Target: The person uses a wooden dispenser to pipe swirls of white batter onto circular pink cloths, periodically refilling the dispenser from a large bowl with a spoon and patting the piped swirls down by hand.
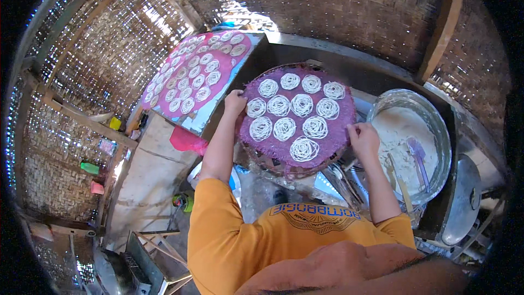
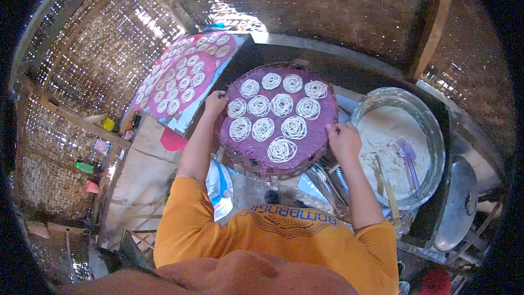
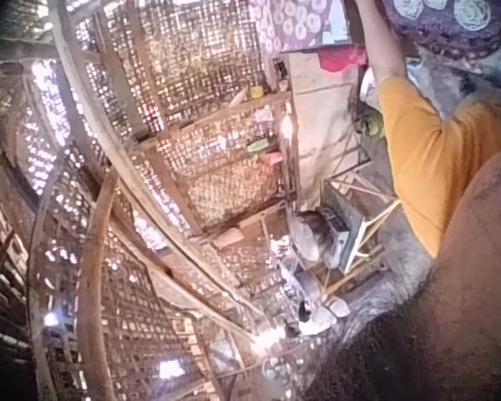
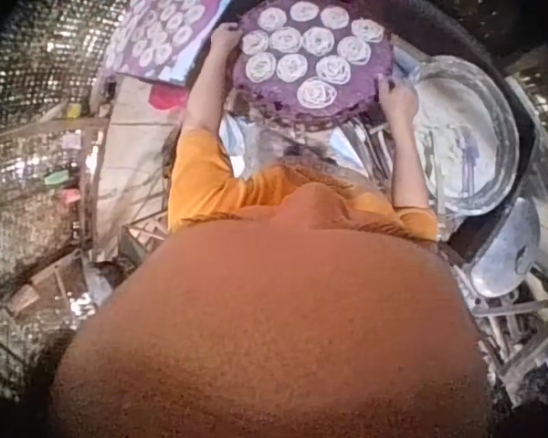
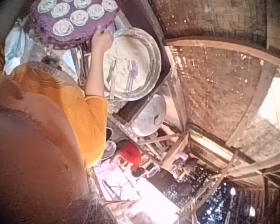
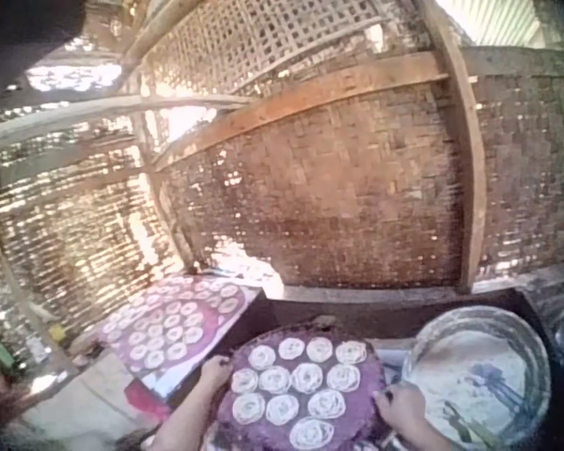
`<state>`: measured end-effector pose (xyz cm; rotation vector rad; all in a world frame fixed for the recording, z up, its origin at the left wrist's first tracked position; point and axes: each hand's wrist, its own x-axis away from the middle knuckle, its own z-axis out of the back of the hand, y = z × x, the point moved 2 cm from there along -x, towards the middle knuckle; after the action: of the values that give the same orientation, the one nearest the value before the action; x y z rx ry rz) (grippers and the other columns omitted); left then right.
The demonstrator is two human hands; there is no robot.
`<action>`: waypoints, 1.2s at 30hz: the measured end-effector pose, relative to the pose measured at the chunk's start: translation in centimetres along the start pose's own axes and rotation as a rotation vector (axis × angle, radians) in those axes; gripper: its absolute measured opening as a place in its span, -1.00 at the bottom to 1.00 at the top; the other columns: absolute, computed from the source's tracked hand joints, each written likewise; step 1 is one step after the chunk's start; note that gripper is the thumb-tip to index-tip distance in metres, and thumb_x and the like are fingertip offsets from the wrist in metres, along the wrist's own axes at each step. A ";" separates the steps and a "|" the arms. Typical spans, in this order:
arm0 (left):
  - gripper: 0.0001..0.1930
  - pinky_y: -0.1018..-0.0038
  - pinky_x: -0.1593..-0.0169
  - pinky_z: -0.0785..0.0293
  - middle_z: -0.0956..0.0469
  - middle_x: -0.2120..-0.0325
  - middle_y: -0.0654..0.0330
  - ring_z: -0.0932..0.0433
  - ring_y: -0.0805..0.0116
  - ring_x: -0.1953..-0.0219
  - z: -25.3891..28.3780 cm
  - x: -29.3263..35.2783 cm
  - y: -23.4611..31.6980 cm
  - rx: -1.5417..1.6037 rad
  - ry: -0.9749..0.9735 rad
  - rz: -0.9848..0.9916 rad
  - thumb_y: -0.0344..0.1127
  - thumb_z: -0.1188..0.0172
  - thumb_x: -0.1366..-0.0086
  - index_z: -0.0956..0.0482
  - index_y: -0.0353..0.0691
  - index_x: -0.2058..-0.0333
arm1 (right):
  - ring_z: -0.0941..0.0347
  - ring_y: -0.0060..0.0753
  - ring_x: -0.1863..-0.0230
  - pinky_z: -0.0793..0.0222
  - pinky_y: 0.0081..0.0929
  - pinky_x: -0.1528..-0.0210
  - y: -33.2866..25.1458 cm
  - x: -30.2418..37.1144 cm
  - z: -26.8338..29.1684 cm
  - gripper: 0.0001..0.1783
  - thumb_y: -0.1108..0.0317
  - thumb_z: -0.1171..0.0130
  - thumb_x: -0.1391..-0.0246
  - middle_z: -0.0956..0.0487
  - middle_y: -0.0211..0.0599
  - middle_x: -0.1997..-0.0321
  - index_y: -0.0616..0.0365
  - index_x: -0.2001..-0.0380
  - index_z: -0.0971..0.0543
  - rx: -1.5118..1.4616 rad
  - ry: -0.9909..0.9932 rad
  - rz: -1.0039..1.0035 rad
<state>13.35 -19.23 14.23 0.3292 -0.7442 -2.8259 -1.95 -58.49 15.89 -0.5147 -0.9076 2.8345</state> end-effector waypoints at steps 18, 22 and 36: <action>-0.66 0.34 0.04 -0.30 -0.46 0.27 -0.03 -0.40 0.05 0.16 3.4 -1.6 1.5 0.247 -0.321 -0.661 -0.37 -0.01 0.11 -0.51 -0.18 0.27 | -0.46 -0.21 0.40 -0.33 -0.36 0.30 -3.3 1.1 -1.9 -0.65 0.20 -0.20 0.28 -0.53 -0.15 0.47 0.19 0.41 -0.51 0.247 0.161 -0.304; -0.64 0.31 0.04 -0.30 -0.46 0.29 -0.05 -0.40 0.02 0.17 2.6 -2.0 -0.3 0.273 -0.419 -0.726 -0.36 -0.04 0.15 -0.50 -0.20 0.27 | -0.45 -0.16 0.29 -0.32 -0.35 0.21 -3.7 0.3 -2.6 -0.60 0.29 -0.24 0.37 -0.52 -0.14 0.35 0.19 0.34 -0.50 0.332 0.104 -0.366; -0.63 0.30 0.10 -0.33 -0.45 0.30 -0.05 -0.40 0.03 0.19 2.8 -3.3 0.1 0.526 -0.437 -0.836 -0.40 -0.08 0.19 -0.49 -0.27 0.28 | -0.27 -0.65 0.64 -0.15 -0.67 0.64 0.7 -1.8 -1.7 -0.64 0.67 0.04 0.27 -0.48 -0.42 0.51 0.25 0.29 -0.49 -0.298 0.072 -0.426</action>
<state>15.77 -17.22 17.15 0.0931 -1.8205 -3.4586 0.32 -58.56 14.68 -0.3919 -1.2619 2.3019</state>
